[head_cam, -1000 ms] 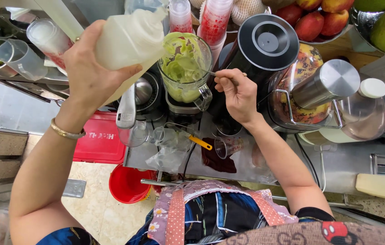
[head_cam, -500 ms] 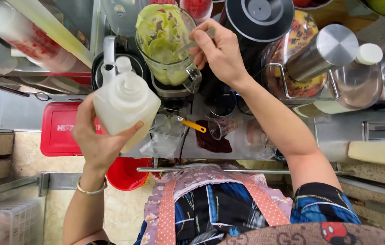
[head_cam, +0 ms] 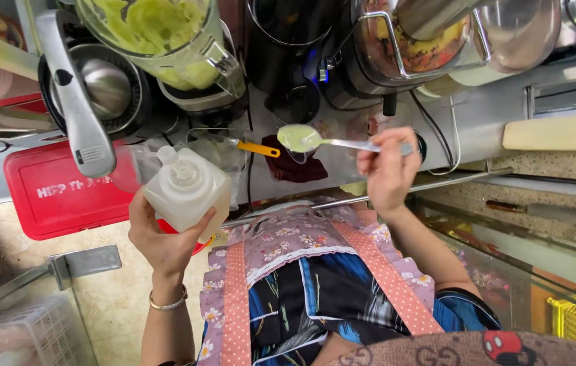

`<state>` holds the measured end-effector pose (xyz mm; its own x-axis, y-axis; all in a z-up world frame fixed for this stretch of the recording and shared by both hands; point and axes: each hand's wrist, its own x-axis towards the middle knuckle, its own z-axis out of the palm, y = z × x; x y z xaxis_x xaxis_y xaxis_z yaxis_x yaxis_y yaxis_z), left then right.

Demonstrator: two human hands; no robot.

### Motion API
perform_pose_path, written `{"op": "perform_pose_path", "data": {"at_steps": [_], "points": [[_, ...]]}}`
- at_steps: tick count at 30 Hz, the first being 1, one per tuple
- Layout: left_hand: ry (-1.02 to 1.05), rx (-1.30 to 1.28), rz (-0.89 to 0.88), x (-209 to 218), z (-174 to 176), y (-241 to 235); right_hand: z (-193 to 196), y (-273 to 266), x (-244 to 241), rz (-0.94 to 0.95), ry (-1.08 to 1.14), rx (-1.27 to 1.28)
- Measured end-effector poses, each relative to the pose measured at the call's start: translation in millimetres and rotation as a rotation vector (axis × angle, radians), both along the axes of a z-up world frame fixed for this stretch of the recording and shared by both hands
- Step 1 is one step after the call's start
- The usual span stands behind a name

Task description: The person prepares an avocado drink at a juice stall. They pour milk and syrup from squeeze bottles into a blender pitcher containing avocado, run the blender, then scoop the blended green mixture with a spoon into a serving cup.

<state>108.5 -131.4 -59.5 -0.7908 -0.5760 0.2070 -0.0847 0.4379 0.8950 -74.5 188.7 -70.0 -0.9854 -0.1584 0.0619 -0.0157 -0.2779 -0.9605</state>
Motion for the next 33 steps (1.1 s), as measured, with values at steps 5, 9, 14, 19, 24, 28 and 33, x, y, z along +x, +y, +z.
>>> {"op": "perform_pose_path", "data": {"at_steps": [5,9,14,19,24,28,33], "points": [[-0.029,-0.016,-0.03,-6.9,-1.4,5.6,-97.5,-14.9,31.8,0.064,0.386,0.761],[-0.031,-0.003,-0.041,-8.6,-1.3,9.0,-111.2,-52.6,24.0,0.057,0.747,1.058],[-0.014,0.034,-0.064,-10.2,-2.1,10.9,-163.4,-46.5,6.3,-0.076,0.484,0.933],[-0.028,0.023,-0.071,-10.5,-3.3,9.7,-154.4,-12.0,-41.6,-0.139,0.171,0.739],[-0.02,-0.012,-0.078,-16.1,-4.6,11.9,-155.4,16.0,-86.3,-0.093,-0.164,0.505],[-0.023,-0.022,-0.08,-18.5,-7.5,15.2,-123.6,1.5,-84.0,-0.193,0.25,0.988],[-0.034,-0.054,-0.128,-27.9,2.0,26.1,-111.3,3.6,-82.2,-0.333,0.549,1.189]]}}
